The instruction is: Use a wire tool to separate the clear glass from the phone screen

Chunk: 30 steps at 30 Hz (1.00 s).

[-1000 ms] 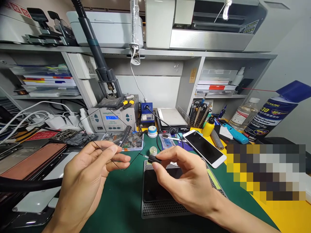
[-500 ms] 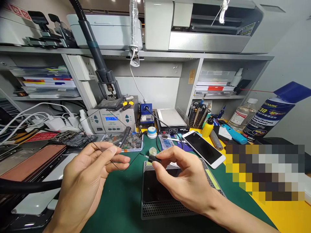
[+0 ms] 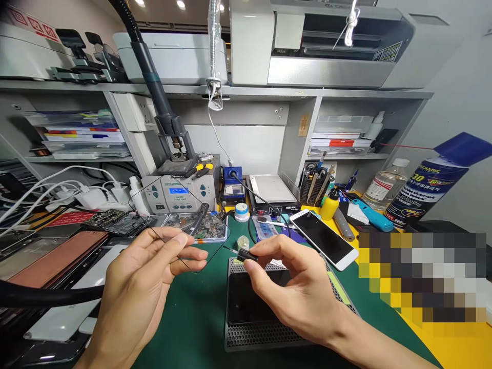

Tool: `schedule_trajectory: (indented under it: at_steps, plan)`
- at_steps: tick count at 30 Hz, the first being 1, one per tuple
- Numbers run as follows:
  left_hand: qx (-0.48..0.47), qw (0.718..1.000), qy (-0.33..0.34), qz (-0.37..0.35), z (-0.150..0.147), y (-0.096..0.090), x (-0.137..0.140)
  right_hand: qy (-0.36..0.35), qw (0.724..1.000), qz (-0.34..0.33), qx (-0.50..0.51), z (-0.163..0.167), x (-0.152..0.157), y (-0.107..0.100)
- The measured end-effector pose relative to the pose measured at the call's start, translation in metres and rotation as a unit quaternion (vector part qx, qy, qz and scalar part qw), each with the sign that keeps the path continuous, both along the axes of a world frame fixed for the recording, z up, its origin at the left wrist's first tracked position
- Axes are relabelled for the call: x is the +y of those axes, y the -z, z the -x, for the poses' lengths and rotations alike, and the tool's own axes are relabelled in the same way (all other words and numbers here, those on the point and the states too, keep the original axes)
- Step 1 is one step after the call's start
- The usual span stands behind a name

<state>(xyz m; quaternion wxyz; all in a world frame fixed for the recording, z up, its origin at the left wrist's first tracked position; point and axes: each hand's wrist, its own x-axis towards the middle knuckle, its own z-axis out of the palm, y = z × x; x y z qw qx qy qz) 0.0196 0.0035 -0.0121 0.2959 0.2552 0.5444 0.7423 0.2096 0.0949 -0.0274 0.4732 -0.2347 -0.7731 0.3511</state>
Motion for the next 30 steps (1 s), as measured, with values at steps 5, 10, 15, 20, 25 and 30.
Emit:
schedule_trajectory:
  at_steps: [5, 10, 15, 20, 25, 30]
  plan:
    - [-0.005, 1.0, 0.003, -0.009, 0.001, 0.001, 0.002, -0.008, 1.0, -0.004, -0.016, 0.001, 0.0, 0.0]
    - [-0.012, 1.0, 0.009, -0.011, 0.002, 0.001, 0.002, 0.007, 1.0, 0.017, -0.017, 0.0, 0.001, -0.003]
    - [0.008, 1.0, 0.014, -0.01, 0.005, 0.005, 0.002, 0.026, 0.999, 0.046, 0.003, -0.005, 0.0, -0.007]
    - [0.11, 0.994, 0.012, -0.009, 0.012, 0.013, 0.004, 0.042, 0.988, 0.127, 0.071, -0.011, 0.009, -0.02]
    - [0.284, 0.958, -0.023, -0.034, 0.016, 0.018, 0.005, 0.041, 0.978, 0.156, 0.131, -0.017, 0.023, -0.027]
    - [0.342, 0.939, 0.015, -0.042, 0.011, 0.02, 0.003, 0.009, 0.964, 0.185, 0.19, -0.022, 0.034, -0.028]
